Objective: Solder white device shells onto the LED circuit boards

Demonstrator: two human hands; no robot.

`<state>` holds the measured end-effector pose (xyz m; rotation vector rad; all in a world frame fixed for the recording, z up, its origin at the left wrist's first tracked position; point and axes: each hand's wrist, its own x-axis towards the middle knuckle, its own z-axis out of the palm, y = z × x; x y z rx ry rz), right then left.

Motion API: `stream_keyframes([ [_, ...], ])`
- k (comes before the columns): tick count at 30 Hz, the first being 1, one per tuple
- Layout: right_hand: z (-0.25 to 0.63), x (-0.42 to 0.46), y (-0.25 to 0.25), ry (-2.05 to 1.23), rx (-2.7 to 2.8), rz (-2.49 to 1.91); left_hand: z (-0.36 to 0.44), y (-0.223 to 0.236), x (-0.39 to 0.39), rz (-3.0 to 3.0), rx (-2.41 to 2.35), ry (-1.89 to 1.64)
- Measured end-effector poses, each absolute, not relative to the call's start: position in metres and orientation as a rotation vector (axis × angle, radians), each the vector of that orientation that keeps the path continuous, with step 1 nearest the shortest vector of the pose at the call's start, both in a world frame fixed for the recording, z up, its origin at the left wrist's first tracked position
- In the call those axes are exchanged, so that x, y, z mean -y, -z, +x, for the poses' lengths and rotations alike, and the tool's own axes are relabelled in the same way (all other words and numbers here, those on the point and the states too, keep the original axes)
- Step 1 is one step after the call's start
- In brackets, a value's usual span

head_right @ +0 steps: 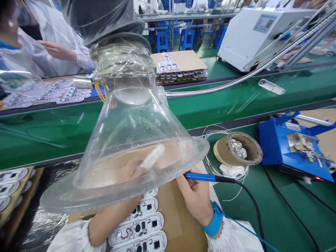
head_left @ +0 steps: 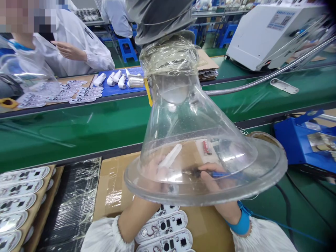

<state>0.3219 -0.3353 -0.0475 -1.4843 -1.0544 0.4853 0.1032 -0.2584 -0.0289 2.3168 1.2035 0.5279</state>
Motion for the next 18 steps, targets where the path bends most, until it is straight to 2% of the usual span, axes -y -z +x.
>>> stream_keyframes([
  [18,0.322,0.335,0.051,-0.487,1.061,-1.395,0.106,0.047,0.257,2.381,-1.2,-0.589],
])
